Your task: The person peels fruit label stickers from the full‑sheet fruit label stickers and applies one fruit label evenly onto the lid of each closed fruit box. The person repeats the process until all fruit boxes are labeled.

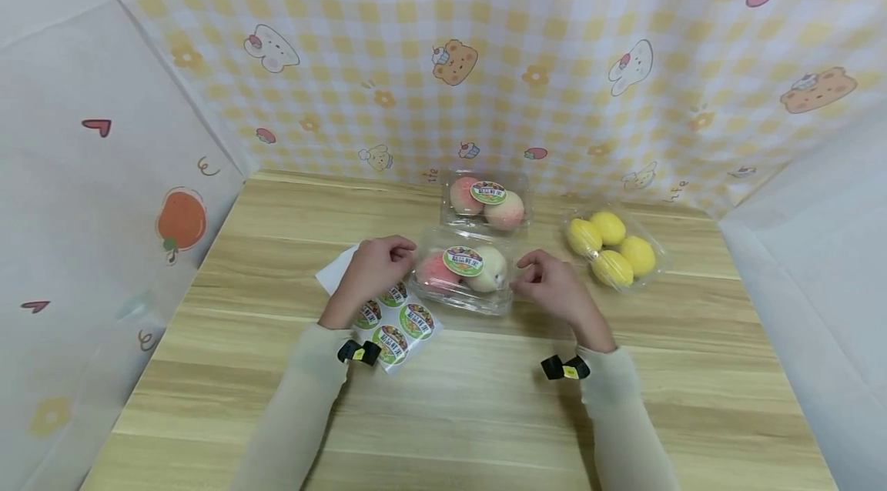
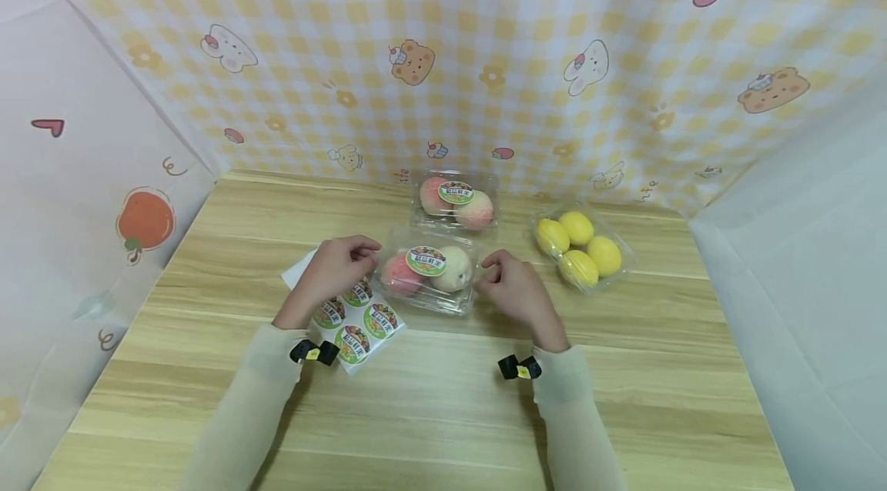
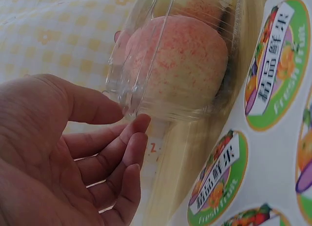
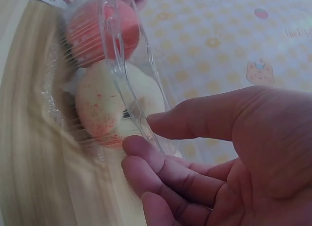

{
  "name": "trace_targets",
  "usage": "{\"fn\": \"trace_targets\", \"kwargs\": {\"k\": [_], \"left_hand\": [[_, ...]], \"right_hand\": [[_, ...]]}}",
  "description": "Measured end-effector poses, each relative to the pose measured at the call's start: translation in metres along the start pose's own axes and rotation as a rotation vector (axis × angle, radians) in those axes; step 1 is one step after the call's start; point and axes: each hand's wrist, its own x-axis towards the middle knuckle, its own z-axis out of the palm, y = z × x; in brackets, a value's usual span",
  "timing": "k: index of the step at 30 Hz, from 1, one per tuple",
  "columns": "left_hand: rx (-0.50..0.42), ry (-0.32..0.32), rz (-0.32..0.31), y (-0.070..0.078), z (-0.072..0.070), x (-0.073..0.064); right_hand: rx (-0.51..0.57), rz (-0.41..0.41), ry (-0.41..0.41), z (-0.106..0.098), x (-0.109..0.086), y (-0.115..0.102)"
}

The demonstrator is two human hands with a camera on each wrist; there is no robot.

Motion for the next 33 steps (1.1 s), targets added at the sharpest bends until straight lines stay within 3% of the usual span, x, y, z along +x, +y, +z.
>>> {"fn": "trace_targets", "kwargs": {"k": [18,33], "left_hand": [[-0.001,0.054,-0.030,-0.021,-0.016,0.003],[0.032,0.094,-0.030,-0.037,-0.031,0.015]], "right_hand": [[-0.052,-0.047,-0.036,0.026,0.002,-0.020],[-0.146,-0.100,-0.002,0.046,0.008,-0.036]]}}
